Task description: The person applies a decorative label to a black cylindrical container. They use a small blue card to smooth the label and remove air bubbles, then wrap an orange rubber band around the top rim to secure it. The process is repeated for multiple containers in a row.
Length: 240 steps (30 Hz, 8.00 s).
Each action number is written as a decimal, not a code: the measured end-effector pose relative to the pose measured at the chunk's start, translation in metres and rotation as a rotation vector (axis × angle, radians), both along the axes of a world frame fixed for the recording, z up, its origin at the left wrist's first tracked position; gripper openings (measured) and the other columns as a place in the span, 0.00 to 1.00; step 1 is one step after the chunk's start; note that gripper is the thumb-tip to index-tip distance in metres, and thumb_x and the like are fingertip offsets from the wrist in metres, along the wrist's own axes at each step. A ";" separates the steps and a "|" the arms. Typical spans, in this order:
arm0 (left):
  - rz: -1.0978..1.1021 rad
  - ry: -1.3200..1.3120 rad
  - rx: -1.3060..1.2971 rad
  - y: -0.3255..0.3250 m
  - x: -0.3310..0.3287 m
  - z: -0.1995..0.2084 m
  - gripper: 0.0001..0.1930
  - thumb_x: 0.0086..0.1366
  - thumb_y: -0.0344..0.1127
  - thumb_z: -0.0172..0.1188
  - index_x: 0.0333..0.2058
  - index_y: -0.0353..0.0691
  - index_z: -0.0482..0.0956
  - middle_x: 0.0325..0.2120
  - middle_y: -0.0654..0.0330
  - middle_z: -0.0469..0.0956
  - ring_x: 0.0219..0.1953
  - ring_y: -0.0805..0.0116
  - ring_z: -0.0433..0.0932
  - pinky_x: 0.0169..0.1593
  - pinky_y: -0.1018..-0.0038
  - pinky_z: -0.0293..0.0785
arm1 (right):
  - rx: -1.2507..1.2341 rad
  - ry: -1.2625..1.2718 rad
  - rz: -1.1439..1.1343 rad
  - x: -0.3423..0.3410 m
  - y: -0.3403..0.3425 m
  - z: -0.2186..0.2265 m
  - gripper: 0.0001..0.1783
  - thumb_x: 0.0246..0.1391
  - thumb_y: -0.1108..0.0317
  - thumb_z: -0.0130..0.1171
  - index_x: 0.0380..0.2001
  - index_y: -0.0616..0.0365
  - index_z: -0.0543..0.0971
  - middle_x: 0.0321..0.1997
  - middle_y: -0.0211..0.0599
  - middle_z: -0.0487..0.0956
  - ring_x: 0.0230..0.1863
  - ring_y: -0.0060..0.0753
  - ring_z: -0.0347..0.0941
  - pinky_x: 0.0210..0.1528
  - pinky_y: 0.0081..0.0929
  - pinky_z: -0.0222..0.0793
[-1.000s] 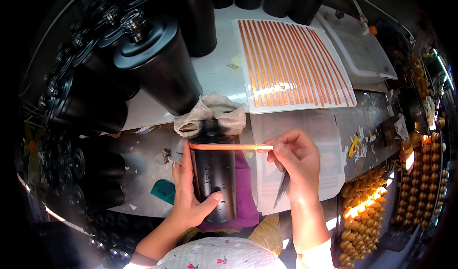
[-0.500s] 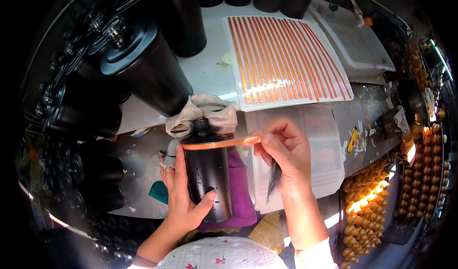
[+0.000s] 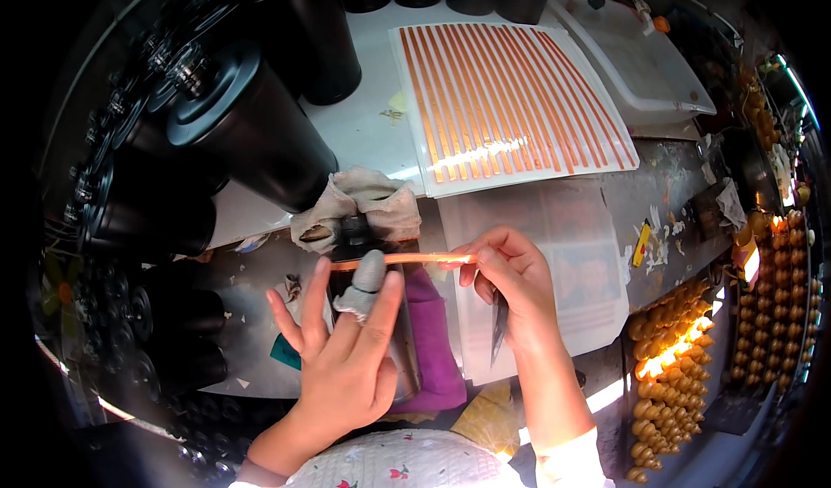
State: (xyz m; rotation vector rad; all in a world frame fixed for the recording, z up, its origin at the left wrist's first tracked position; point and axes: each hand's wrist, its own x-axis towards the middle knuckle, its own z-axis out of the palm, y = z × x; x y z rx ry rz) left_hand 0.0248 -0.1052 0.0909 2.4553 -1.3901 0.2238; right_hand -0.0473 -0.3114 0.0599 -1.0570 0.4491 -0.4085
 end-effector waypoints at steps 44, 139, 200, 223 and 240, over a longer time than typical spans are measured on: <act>0.055 0.715 -0.299 0.028 0.012 -0.041 0.60 0.57 0.59 0.64 0.70 0.25 0.36 0.66 0.36 0.53 0.67 0.45 0.56 0.68 0.54 0.50 | -0.737 0.001 0.012 0.053 0.053 0.034 0.07 0.46 0.78 0.66 0.28 0.60 0.77 0.34 0.34 0.75 0.34 0.30 0.73 0.34 0.24 0.70; 0.025 0.556 -0.409 0.027 0.027 -0.057 0.60 0.53 0.61 0.66 0.71 0.27 0.45 0.56 0.47 0.65 0.46 0.56 0.60 0.56 0.63 0.57 | -1.332 -0.195 -0.126 0.028 0.057 -0.002 0.26 0.40 0.70 0.66 0.48 0.49 0.86 0.57 0.45 0.76 0.33 0.32 0.73 0.32 0.24 0.71; -0.239 -0.363 0.153 0.029 -0.031 -0.027 0.24 0.50 0.39 0.65 0.49 0.56 0.83 0.41 0.66 0.68 0.66 0.54 0.64 0.67 0.29 0.29 | -0.837 -0.055 -0.245 0.032 0.064 0.017 0.15 0.54 0.75 0.59 0.46 0.57 0.75 0.40 0.39 0.79 0.37 0.40 0.78 0.41 0.35 0.74; 0.039 0.095 -0.265 0.084 -0.041 -0.090 0.42 0.54 0.66 0.66 0.64 0.53 0.70 0.62 0.61 0.67 0.72 0.39 0.50 0.60 0.21 0.19 | -0.515 0.018 -0.297 0.036 0.059 0.012 0.16 0.50 0.79 0.60 0.44 0.63 0.72 0.35 0.33 0.76 0.36 0.18 0.71 0.41 0.19 0.70; -0.014 -0.178 -0.097 0.070 -0.032 -0.080 0.44 0.51 0.67 0.68 0.61 0.47 0.73 0.62 0.54 0.64 0.69 0.32 0.54 0.62 0.24 0.18 | -0.628 0.047 -0.292 0.039 0.059 0.010 0.16 0.49 0.81 0.59 0.43 0.63 0.72 0.35 0.35 0.76 0.37 0.20 0.73 0.42 0.21 0.71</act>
